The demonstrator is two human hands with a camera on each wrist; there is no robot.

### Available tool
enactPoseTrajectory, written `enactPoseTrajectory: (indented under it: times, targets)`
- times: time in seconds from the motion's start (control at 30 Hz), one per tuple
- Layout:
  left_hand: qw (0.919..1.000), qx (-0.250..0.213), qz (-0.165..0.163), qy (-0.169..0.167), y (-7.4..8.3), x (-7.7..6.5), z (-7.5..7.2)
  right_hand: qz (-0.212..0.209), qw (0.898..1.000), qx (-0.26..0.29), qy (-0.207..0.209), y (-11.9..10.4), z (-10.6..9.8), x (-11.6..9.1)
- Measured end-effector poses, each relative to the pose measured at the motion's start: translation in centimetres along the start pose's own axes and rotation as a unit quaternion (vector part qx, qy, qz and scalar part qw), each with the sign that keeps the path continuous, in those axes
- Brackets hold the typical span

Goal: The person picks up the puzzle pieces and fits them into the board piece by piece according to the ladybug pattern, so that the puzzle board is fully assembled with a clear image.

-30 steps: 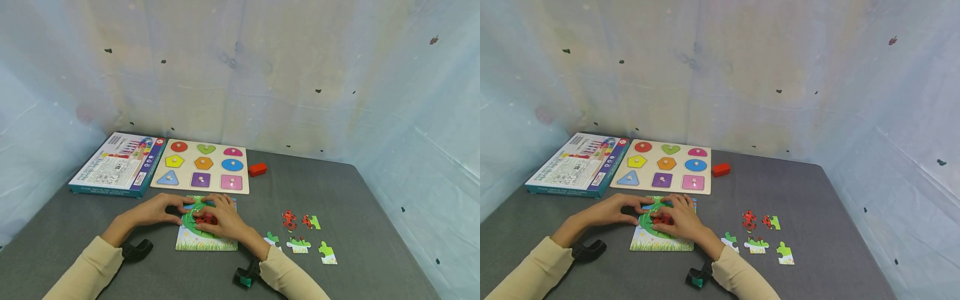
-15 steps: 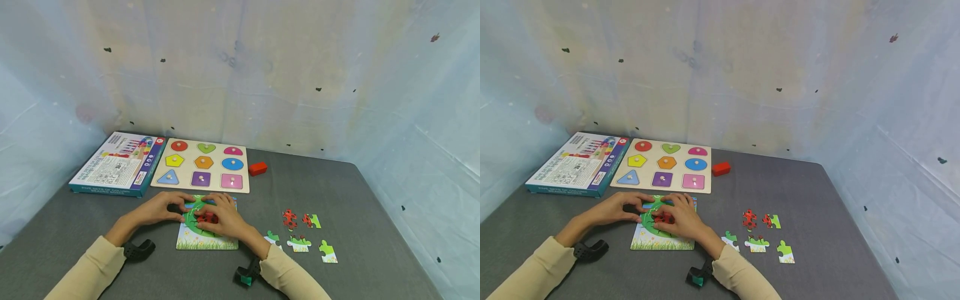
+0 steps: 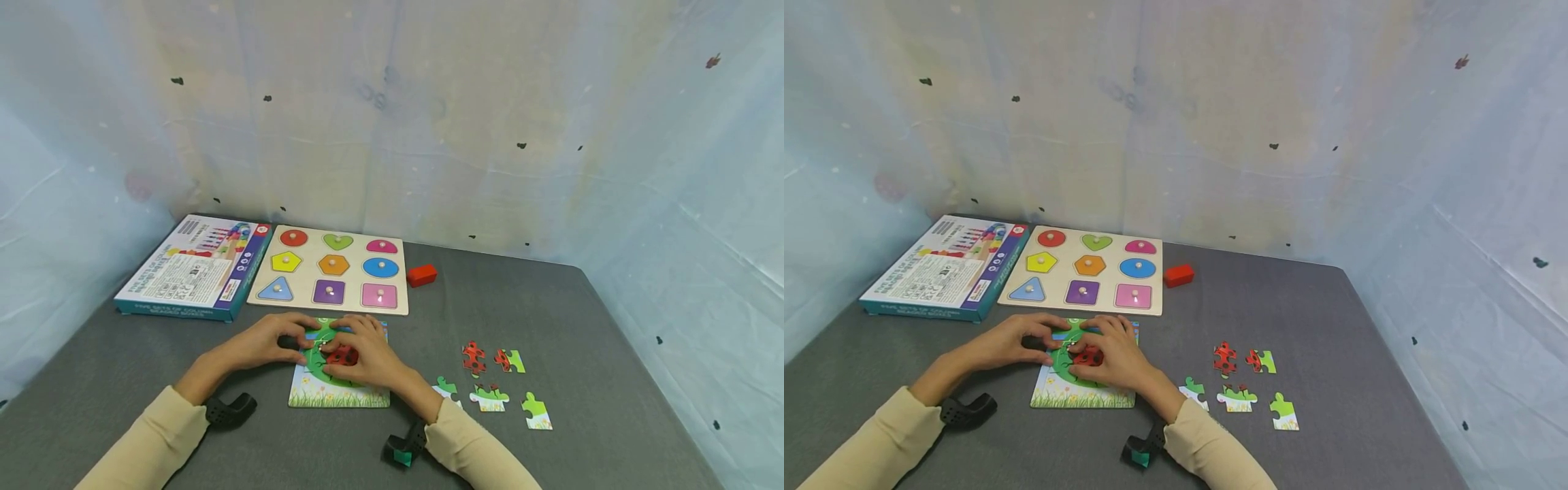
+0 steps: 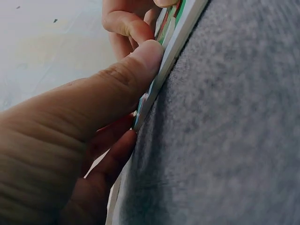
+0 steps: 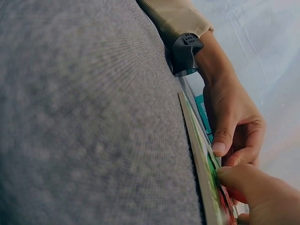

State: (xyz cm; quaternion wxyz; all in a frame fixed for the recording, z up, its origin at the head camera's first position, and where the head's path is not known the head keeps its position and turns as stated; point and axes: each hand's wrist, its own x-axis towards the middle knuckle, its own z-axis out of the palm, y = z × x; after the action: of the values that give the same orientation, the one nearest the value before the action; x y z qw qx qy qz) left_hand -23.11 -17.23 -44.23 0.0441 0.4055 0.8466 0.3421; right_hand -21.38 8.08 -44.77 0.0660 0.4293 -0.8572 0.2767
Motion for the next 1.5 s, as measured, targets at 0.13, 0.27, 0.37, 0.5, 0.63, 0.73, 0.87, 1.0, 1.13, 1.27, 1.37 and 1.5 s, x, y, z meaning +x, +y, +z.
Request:
enactPoseTrajectory:
  times: [0.13, 0.27, 0.37, 0.5, 0.63, 0.73, 0.87, 1.0, 1.13, 1.27, 1.37, 1.5]
  targets:
    - [1.0000, 0.004, -0.004, 0.001, 0.3, 0.1, -0.1, 0.002, 1.000, 0.002, 0.001, 0.0, 0.0, 0.0]
    - [1.0000, 0.006, -0.004, -0.001, 0.5, 0.1, -0.1, 0.005, 1.000, 0.001, -0.001, 0.0, 0.0, 0.0]
    - [1.0000, 0.008, -0.002, -0.004, 0.7, 0.2, -0.2, 0.006, 1.000, 0.002, 0.000, -0.1, -0.1, 0.0]
    - [0.9999, 0.013, -0.003, -0.008, 1.0, 0.2, -0.2, 0.004, 1.000, 0.006, 0.001, -0.1, -0.1, 0.0]
    - [0.9996, 0.026, -0.007, -0.011, 1.4, 0.4, -0.3, 0.002, 1.000, 0.009, 0.000, 0.0, -0.1, 0.0]
    - [0.9989, 0.045, -0.009, -0.013, 1.9, 0.7, -0.2, 0.003, 1.000, 0.012, 0.000, -0.1, -0.2, -0.1]
    - [0.9972, 0.073, -0.009, -0.015, 2.3, 0.9, -0.1, 0.001, 1.000, 0.004, -0.001, -0.1, -0.2, -0.1]
    - [0.9959, 0.088, -0.015, -0.015, 2.7, 1.0, 0.0, -0.001, 1.000, -0.010, -0.004, -0.1, -0.2, 0.0]
    - [0.9952, 0.091, -0.031, -0.016, 3.0, 0.9, 0.1, -0.006, 0.999, -0.030, -0.011, -0.1, -0.2, -0.1]
    - [0.9937, 0.102, -0.042, -0.020, 3.4, 0.8, 0.2, -0.008, 0.999, -0.048, -0.018, -0.2, -0.1, -0.1]
    - [0.9927, 0.111, -0.042, -0.021, 3.6, 0.8, 0.3, -0.008, 0.999, -0.048, -0.016, -0.2, -0.1, -0.2]
    - [0.9921, 0.118, -0.037, -0.021, 3.9, 0.7, 0.3, -0.021, 0.998, -0.064, -0.014, -0.2, 0.0, -0.2]
